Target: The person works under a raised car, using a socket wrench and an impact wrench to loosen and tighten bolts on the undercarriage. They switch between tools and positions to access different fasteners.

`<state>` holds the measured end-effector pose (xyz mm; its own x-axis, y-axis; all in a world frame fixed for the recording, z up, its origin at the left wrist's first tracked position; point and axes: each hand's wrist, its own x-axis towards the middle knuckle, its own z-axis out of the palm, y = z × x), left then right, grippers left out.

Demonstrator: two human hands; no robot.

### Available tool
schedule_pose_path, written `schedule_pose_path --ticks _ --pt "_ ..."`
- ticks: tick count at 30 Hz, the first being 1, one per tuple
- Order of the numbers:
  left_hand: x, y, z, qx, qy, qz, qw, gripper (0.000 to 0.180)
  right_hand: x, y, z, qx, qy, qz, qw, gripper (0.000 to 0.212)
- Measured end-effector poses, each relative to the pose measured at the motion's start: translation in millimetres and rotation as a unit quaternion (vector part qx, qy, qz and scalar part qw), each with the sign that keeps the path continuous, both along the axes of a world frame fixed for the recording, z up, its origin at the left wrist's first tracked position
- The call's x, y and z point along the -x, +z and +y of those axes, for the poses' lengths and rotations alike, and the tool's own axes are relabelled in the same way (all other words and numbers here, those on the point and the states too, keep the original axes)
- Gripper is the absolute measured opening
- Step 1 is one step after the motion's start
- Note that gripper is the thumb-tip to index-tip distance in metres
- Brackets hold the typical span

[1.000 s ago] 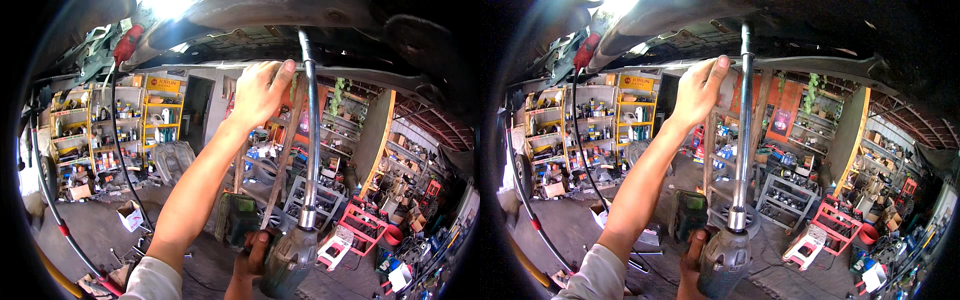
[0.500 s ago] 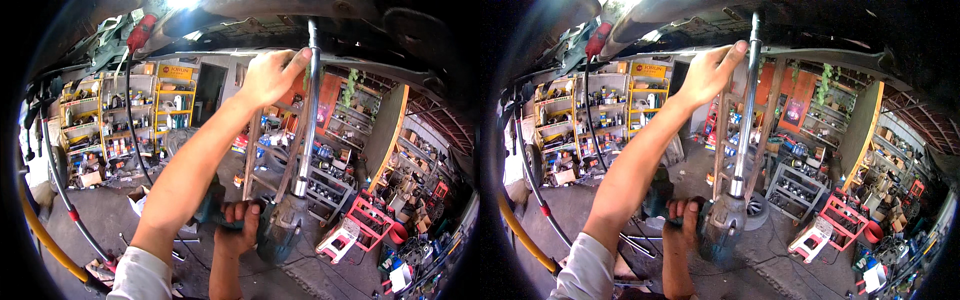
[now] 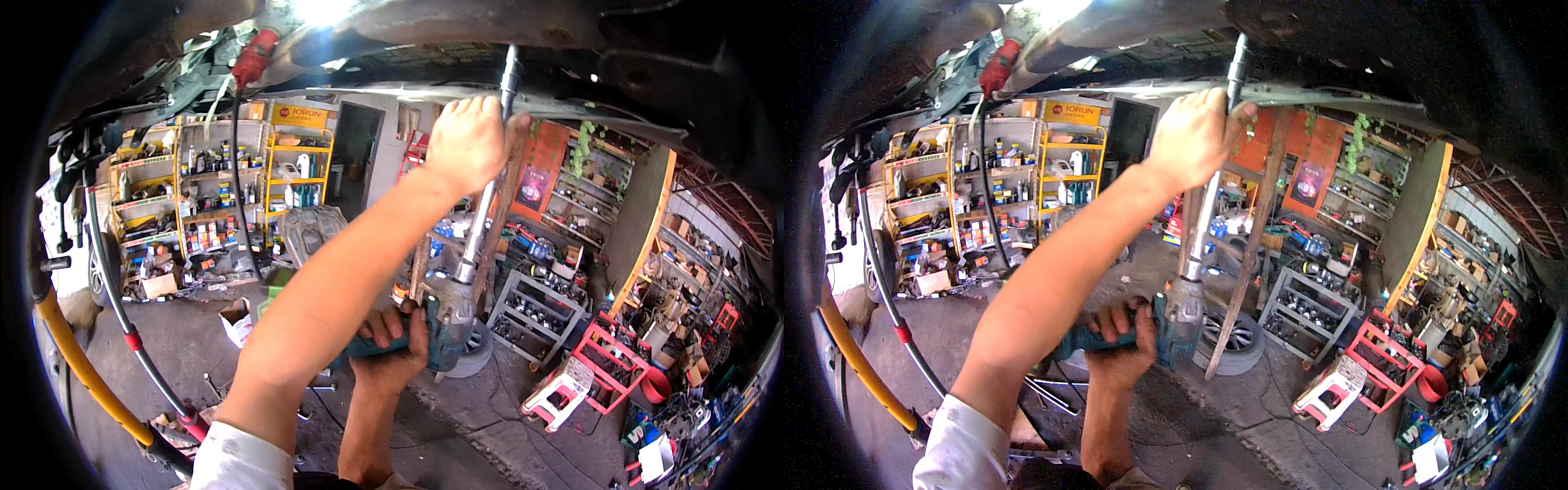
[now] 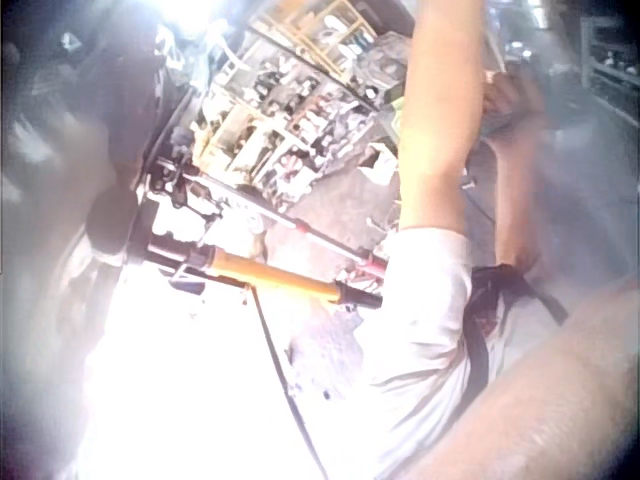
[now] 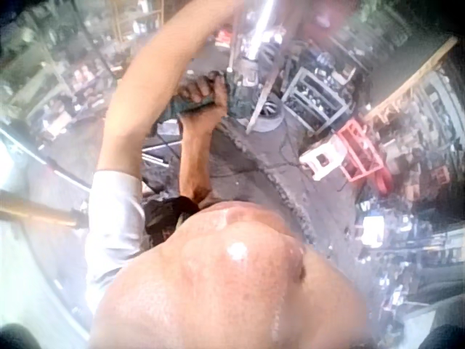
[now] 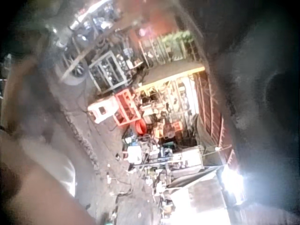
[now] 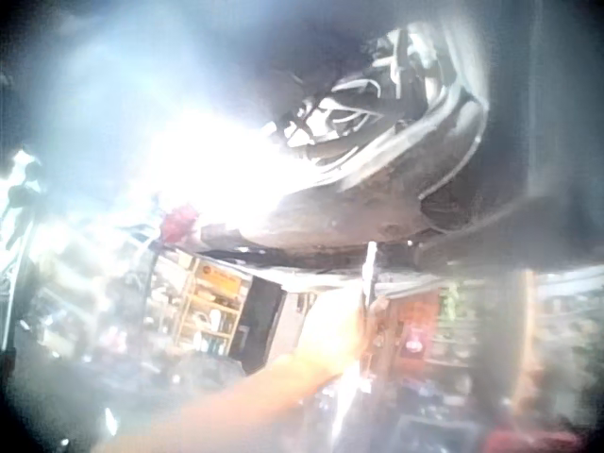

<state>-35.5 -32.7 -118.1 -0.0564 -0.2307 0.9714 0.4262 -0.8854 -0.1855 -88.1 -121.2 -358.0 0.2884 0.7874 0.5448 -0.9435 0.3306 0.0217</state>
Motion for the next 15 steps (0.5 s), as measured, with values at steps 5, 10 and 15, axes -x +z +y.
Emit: schedule_pose_path --ticks 5,10,15 --pt "-6.3 -2.1 -4.0 0.002 -0.009 -0.016 1.000 0.035 -10.9 -0.9 -4.1 -0.005 -0.030 -0.010 1.000 0.020" --pt "-6.9 -5.3 -6.9 0.049 0.009 0.009 0.999 0.045 -14.0 0.6 -4.9 0.014 -0.048 -0.011 0.999 0.018" --pt "-5.1 -1.2 -6.0 0.042 0.002 0.017 0.999 0.046 -11.4 3.7 -0.6 0.015 -0.037 -0.008 0.999 0.015"
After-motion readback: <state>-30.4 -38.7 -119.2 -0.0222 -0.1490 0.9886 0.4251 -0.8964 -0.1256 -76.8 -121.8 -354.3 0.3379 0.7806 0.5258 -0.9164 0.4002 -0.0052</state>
